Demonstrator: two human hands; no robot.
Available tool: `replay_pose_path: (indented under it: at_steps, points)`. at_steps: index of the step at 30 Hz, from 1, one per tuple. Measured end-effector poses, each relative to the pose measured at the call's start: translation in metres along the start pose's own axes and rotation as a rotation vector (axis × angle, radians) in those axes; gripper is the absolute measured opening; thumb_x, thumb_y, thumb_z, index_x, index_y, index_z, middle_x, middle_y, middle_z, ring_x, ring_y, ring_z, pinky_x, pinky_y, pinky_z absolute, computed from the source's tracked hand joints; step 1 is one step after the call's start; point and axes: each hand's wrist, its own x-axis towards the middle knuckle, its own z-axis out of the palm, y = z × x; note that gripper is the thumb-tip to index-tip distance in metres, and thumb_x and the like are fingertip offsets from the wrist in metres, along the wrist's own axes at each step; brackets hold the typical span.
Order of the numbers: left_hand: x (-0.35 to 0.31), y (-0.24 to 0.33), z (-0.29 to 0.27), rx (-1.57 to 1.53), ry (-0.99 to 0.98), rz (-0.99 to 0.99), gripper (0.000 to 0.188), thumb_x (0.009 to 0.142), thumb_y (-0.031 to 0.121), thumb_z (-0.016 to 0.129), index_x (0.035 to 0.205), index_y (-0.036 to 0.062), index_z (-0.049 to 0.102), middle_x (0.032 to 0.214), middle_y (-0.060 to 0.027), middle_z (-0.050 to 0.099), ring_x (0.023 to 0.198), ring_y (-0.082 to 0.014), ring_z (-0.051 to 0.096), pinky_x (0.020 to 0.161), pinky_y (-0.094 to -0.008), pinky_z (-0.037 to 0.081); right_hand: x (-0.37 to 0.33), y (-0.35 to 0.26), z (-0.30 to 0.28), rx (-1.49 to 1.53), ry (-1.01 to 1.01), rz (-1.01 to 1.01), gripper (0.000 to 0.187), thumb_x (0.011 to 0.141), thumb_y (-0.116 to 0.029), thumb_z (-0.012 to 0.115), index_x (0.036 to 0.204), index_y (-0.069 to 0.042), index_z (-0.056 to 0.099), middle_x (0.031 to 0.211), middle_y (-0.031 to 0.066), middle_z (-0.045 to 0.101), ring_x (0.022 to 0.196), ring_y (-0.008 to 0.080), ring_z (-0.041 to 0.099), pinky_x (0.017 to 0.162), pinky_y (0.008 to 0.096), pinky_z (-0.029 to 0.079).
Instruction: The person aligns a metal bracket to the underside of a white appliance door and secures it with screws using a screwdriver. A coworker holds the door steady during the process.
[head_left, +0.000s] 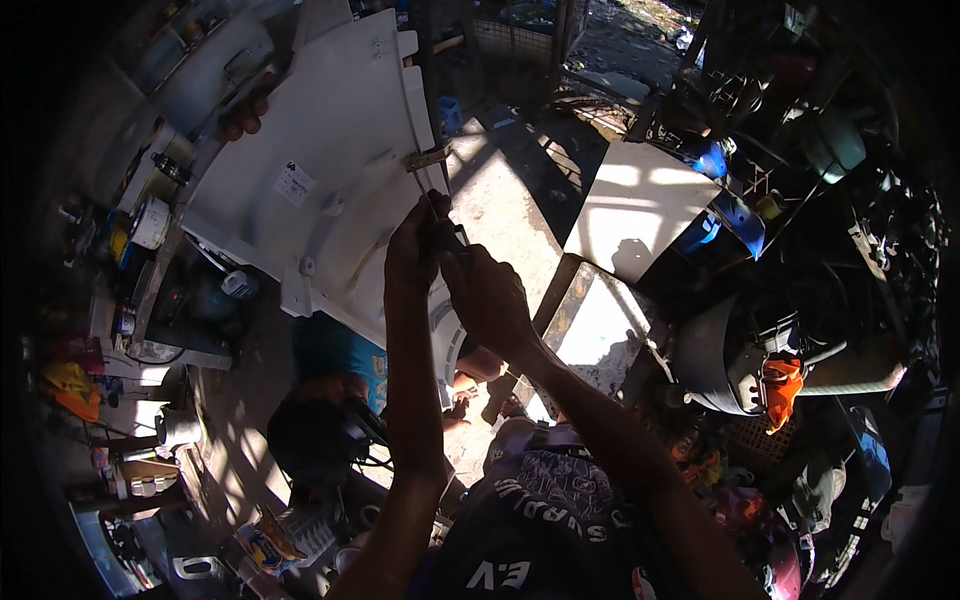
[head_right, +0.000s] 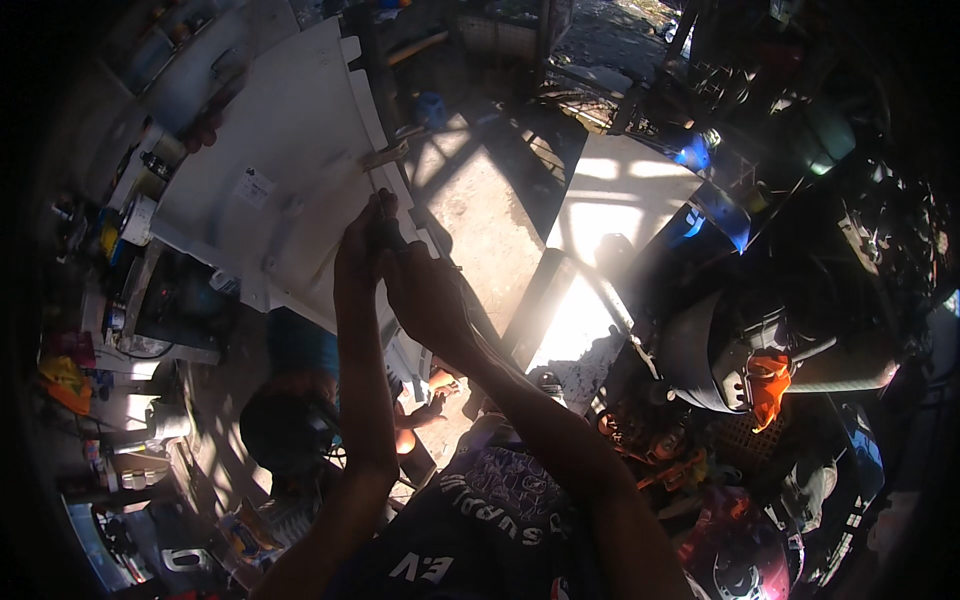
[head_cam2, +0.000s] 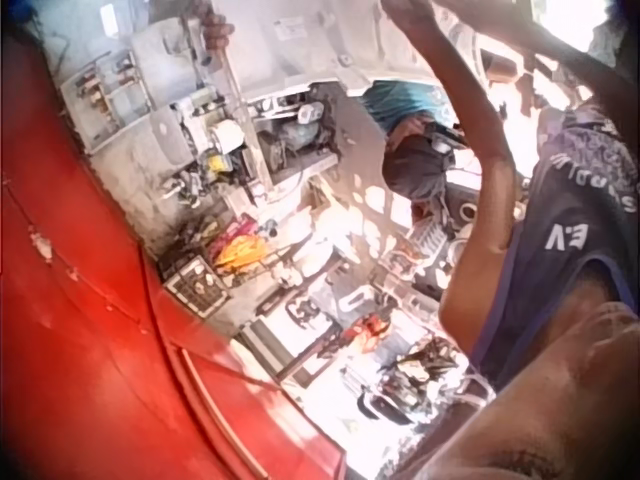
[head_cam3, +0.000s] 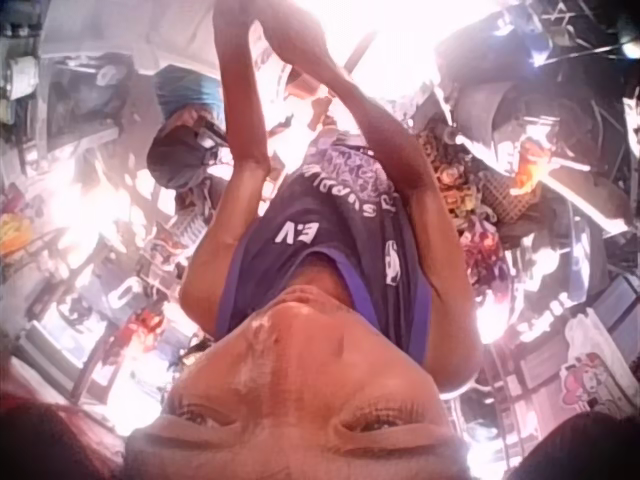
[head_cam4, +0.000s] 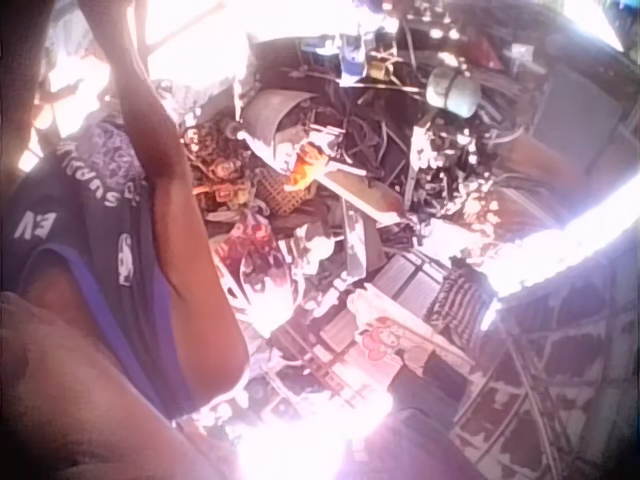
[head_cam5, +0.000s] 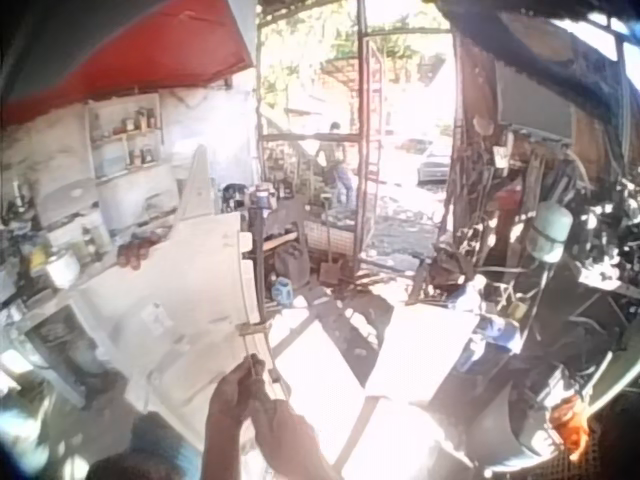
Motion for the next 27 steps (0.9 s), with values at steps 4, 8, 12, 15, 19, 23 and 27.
replay_pose_path:
  at_steps: [4,8,12,15,19,23,27]
  points:
    - [0.009,0.002,-0.009,0.032,-0.206,0.029,0.022,0.103,0.025,0.05,0.106,0.0048,0.059,0.09,-0.0039,0.063,0.07,-0.0134,0.058,0.066,-0.0293,0.051,-0.001,0.009,0.0,0.703,-0.117,0.318,0.039,0.1,-0.044,0.049,0.092,-0.006,0.055,0.057,0.0041,0.05,0.043,0.012,0.052,0.04,0.0297,0.041]
    - [0.007,0.006,-0.018,0.02,-0.099,-0.01,0.022,0.103,0.025,0.049,0.107,0.0051,0.059,0.091,-0.0046,0.064,0.073,-0.0133,0.06,0.068,-0.0301,0.053,-0.001,-0.01,-0.011,0.542,-0.124,0.356,0.038,0.1,-0.041,0.05,0.089,-0.006,0.055,0.056,0.0045,0.051,0.043,0.0144,0.055,0.04,0.0309,0.042]
    - [0.004,0.005,-0.021,-0.099,-0.331,-0.098,0.021,0.103,0.023,0.051,0.107,0.0048,0.059,0.091,-0.0047,0.064,0.077,-0.0139,0.062,0.07,-0.0298,0.053,-0.007,-0.022,-0.012,-0.516,0.061,-0.156,0.033,0.098,-0.033,0.054,0.08,-0.005,0.052,0.061,0.0076,0.058,0.048,0.0233,0.064,0.04,0.0326,0.046]
    - [0.001,0.002,-0.016,-0.024,-0.15,-0.026,0.019,0.103,0.021,0.051,0.107,0.004,0.059,0.091,-0.0051,0.064,0.081,-0.0148,0.063,0.071,-0.0295,0.054,-0.006,-0.004,-0.004,-0.14,0.013,-0.08,0.035,0.101,-0.034,0.048,0.082,-0.004,0.054,0.06,0.0045,0.054,0.044,0.0177,0.056,0.041,0.0296,0.041]
    - [0.001,-0.001,0.006,0.057,0.011,0.099,0.019,0.102,0.019,0.051,0.106,0.0031,0.06,0.093,-0.0057,0.064,0.086,-0.0158,0.063,0.074,-0.0301,0.054,0.001,0.019,0.002,0.347,-0.039,0.091,0.037,0.102,-0.035,0.045,0.086,-0.003,0.054,0.061,0.0036,0.053,0.045,0.0157,0.052,0.044,0.0289,0.04]
    - [-0.012,0.006,0.006,0.085,0.075,0.011,0.019,0.102,0.019,0.051,0.103,0.003,0.06,0.093,-0.0058,0.063,0.079,-0.0149,0.063,0.071,-0.0308,0.054,-0.007,-0.01,-0.011,-0.01,-0.011,0.114,0.037,0.101,-0.038,0.049,0.089,-0.003,0.054,0.065,0.0063,0.058,0.049,0.0198,0.06,0.048,0.0316,0.047]
    - [-0.015,0.002,0.004,0.054,-0.034,0.006,0.02,0.103,0.02,0.05,0.101,0.003,0.06,0.09,-0.0054,0.063,0.073,-0.0137,0.061,0.068,-0.03,0.054,-0.011,-0.039,-0.026,-0.326,0.005,0.037,0.038,0.098,-0.041,0.054,0.089,-0.003,0.054,0.061,0.009,0.06,0.056,0.0261,0.066,0.052,0.0365,0.052]
